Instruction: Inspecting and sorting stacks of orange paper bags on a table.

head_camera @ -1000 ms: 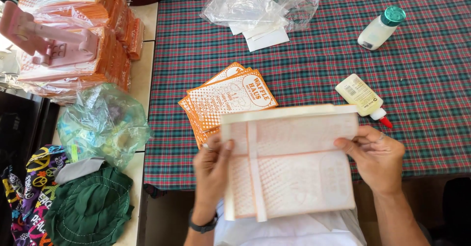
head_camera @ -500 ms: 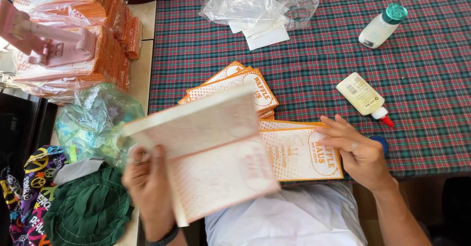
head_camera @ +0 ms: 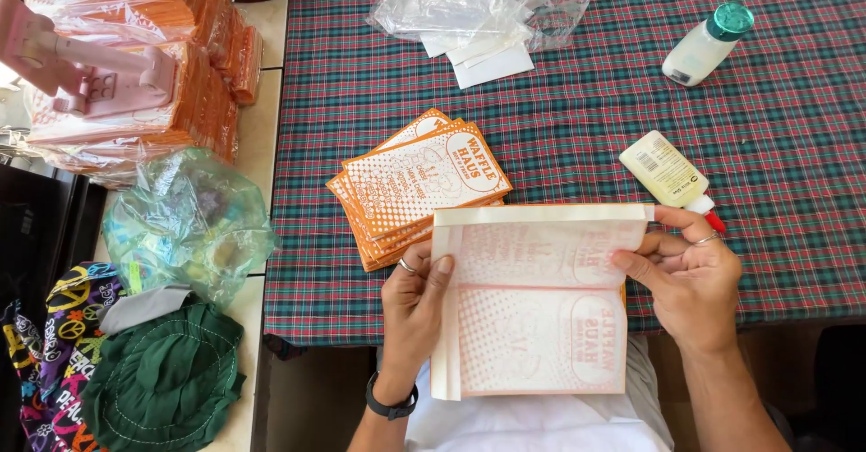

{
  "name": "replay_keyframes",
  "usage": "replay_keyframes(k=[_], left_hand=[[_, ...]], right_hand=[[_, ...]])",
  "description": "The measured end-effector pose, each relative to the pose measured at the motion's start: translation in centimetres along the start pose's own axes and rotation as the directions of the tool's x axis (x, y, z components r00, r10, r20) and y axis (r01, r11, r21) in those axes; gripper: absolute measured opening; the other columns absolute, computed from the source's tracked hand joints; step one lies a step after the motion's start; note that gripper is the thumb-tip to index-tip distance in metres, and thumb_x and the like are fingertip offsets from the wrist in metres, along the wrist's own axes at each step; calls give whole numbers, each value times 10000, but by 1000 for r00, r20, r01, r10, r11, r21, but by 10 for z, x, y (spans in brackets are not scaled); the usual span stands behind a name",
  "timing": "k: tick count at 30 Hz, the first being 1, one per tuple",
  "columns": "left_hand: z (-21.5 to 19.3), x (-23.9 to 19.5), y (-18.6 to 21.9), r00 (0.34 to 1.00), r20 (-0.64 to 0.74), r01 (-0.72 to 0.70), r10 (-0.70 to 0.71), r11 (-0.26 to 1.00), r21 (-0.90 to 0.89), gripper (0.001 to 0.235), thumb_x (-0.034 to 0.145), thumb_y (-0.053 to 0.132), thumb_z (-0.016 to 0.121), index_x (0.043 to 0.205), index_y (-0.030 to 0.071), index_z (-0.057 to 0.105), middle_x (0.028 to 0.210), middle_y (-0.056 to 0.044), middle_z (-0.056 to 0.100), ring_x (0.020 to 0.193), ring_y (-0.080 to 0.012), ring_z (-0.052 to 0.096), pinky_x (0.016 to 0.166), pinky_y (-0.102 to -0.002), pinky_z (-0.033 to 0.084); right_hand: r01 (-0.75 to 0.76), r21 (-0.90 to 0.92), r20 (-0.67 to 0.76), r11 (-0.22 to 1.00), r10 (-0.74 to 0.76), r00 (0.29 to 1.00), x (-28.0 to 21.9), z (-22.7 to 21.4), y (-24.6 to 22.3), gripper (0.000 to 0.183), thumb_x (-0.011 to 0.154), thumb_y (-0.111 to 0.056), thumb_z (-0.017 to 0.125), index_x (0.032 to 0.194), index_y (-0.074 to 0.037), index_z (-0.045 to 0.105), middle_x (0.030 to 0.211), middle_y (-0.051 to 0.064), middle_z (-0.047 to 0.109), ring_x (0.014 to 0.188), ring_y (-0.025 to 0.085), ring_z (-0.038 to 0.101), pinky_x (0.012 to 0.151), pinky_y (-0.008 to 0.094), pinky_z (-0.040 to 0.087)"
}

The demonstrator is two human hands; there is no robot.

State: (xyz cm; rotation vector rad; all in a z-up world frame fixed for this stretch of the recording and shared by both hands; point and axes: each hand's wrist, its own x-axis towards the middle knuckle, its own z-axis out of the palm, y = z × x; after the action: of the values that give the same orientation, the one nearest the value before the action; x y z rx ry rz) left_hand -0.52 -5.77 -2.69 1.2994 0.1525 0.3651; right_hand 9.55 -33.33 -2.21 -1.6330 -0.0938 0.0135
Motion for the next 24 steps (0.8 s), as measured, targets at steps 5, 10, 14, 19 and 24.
replay_keyframes(k=[5,10,14,19,24], left_hand=[[-53,2,3,975,-188,-47,118,937,345,69,1010,163,660,1052,110,672,895,44,659,828,-51,569,721,-226,484],[-109,-5,52,769,-603,13,212,938,346,116,1029,173,713,1104,176,625,944,46,693,793,-4,566,684,-187,466],[-103,-10,77,711,-668,-146,220,975,166,92,1074,121,630,1066,171,552,1168,-139,737,979,-149,707,889,-317,623],[-77,-6,41,783,-592,-51,193,968,248,79,1049,184,672,1021,199,600,920,59,706,778,5,579,718,-190,481],[11,6,-7,988,-1,-147,155,939,311,195,1036,164,630,851,148,570,711,109,439,661,-43,381,570,-306,323]], right_hand=[[323,-89,42,942,-321,946,8,-26,20,365,841,117,756,1189,65,659,1191,218,697,1098,306,723,1013,391,674],[478,90,163,874,-487,858,8,-22,-4,81,962,-42,622,981,20,671,1164,247,702,1129,395,762,994,437,702],[686,-119,462,717,-572,678,10,-13,-8,127,927,73,621,991,24,719,1114,199,736,1133,369,748,1074,454,631],[731,-174,566,660,-540,622,4,-1,-13,203,905,145,621,990,0,737,1134,177,738,1178,354,721,1126,518,596],[115,180,139,977,-141,980,1,-17,30,462,839,-177,777,1230,-42,572,1223,112,680,1147,200,681,1027,356,621]])
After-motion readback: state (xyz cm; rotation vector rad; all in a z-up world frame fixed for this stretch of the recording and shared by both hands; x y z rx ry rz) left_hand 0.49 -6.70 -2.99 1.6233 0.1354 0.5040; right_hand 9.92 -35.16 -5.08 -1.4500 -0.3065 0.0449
